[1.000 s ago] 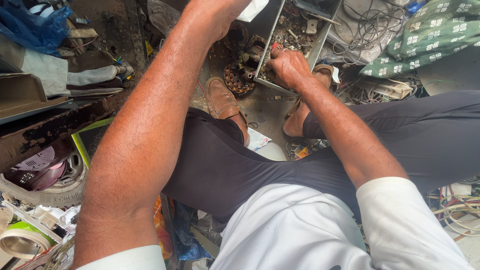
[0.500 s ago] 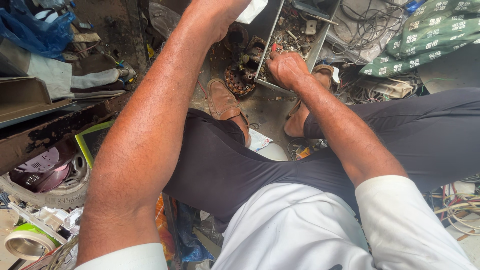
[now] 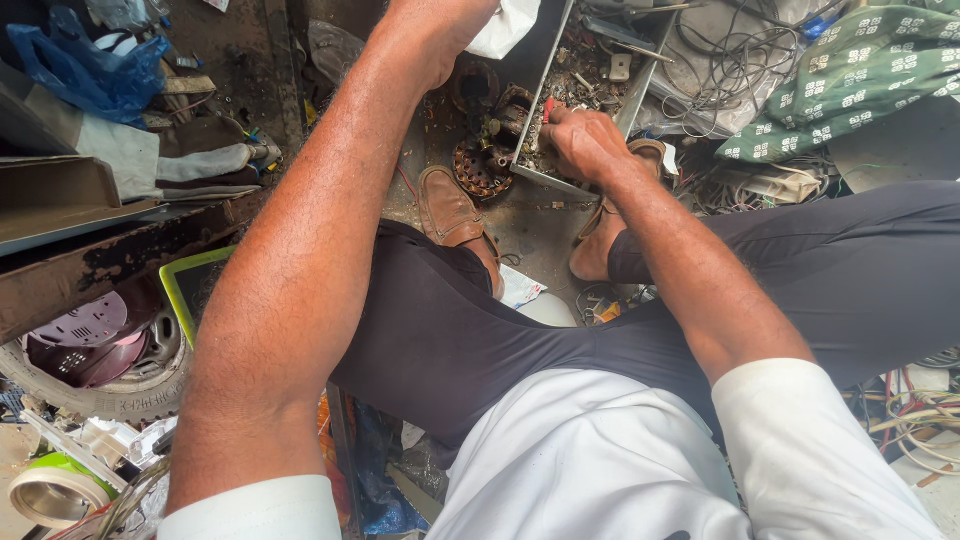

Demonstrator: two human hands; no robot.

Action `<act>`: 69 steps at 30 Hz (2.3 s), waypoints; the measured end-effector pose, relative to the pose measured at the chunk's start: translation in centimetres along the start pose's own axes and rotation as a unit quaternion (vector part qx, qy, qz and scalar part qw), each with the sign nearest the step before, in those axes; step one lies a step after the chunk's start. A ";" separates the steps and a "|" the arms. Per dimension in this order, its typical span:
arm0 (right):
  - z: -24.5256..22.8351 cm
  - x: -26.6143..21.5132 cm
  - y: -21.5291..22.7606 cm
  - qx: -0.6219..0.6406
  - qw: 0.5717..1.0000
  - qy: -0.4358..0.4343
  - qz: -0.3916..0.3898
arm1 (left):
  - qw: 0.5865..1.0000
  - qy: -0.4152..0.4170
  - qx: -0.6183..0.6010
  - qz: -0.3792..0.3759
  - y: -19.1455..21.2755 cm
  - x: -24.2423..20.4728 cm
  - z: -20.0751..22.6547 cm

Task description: The person sits cross-legged on the floor and sorts through a metal box filled with small electronic components and scrap. They pick up various items, including cylindrical parts and wires, examine them briefly, and place them back into the box or into a pile in their hand.

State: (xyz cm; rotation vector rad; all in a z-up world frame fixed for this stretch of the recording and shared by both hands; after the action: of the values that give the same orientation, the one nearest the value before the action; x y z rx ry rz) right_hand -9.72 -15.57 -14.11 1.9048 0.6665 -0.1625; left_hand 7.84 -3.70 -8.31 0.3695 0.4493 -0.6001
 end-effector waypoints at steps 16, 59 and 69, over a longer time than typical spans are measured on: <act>0.6 1.9 -3.4 -0.173 0.985 -0.021 -0.015 | 0.998 -0.040 -0.055 -0.018 -0.5 -0.1 1.4; -4.1 -6.6 15.4 0.814 0.538 0.135 0.171 | 0.951 -0.180 -0.091 -0.235 -5.0 -8.6 13.6; -10.1 -9.6 27.2 0.250 0.900 0.117 0.336 | 0.937 0.035 -0.235 -0.256 -5.7 -7.6 10.2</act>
State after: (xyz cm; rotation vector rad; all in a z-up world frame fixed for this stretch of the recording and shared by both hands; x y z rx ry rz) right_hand -5.59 -17.90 16.09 2.5712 0.0768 0.3792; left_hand 1.80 -9.26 2.97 -0.1972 0.7473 -0.9594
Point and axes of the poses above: each hand's wrist, its own x-axis towards the middle knuckle, its own y-axis out of the back of the hand, z = x × y, the point moved 10 cm from there along x, towards the middle knuckle, and after that the axes turned 5 degrees about -z, right-handed, at the moved point
